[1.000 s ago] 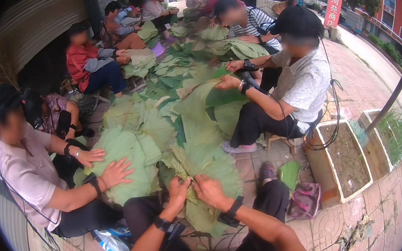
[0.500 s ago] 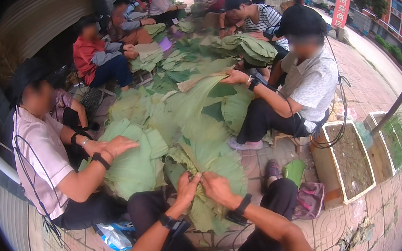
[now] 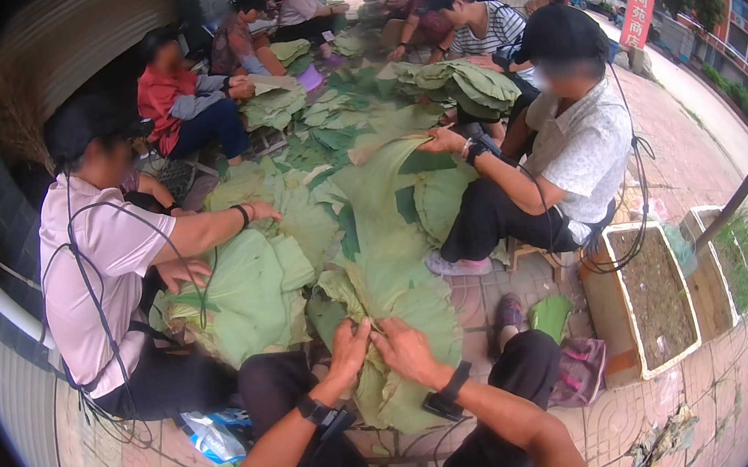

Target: The person sits on a low stool outdoors and sorts through a large pile of green leaves. They pick up leaves, inspect them, and place them into a separate pile. Other people are also sorting leaves nearby.

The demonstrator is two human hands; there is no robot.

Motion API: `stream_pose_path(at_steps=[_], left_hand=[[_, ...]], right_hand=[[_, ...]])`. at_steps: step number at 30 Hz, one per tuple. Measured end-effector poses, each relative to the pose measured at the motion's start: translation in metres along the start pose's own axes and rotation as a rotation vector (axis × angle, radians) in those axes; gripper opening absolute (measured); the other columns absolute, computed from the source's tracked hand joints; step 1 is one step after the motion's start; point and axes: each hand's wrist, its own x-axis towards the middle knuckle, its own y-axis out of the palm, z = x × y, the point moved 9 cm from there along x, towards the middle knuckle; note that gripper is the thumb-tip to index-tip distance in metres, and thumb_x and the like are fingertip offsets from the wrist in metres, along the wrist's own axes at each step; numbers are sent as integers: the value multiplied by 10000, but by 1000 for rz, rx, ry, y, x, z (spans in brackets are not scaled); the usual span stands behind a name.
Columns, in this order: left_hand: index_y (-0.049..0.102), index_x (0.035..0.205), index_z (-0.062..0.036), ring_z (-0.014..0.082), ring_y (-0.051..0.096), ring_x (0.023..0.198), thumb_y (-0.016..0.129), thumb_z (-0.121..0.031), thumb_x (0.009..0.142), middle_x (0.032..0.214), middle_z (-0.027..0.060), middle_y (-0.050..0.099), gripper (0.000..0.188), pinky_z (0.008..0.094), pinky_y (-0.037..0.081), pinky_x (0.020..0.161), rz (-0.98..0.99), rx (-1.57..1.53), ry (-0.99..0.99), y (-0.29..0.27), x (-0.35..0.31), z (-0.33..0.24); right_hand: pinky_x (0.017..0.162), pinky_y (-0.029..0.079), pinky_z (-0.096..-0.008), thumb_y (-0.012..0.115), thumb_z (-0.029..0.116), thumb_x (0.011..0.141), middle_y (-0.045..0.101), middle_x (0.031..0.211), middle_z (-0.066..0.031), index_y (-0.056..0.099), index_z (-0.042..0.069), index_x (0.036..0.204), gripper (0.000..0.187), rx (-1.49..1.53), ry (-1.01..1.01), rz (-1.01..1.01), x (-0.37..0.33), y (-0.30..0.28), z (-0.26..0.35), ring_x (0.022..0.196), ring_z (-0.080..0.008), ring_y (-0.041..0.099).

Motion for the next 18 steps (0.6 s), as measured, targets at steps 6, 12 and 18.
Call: stream_pose_path(at_steps=[6, 12, 18], left_hand=[[574, 1137, 84, 259, 618, 913, 604, -329, 992, 1026, 214, 652, 439, 362, 490, 805, -31, 53, 62, 2, 0, -16], [559, 1168, 93, 284, 636, 952, 684, -360, 933, 1064, 221, 660, 525, 372, 501, 825, -65, -21, 108, 1, -4, -35], [566, 1132, 82, 308, 663, 972, 761, -329, 868, 1050, 213, 679, 526, 403, 502, 855, -95, -269, 94, -7, -4, -33]], right_hand=[[803, 502, -509, 587, 271, 952, 614, 1066, -231, 594, 15, 1185, 346, 13, 7, 18, 2, 4, -10, 943, -453, 617], [795, 508, -491, 593, 253, 944, 609, 1057, -228, 608, 8, 1164, 329, 114, 38, 12, 6, 1, -9, 952, -447, 612], [821, 519, -372, 597, 246, 951, 636, 1061, -176, 629, -8, 1187, 348, 394, 0, 7, 10, 1, -10, 947, -328, 644]])
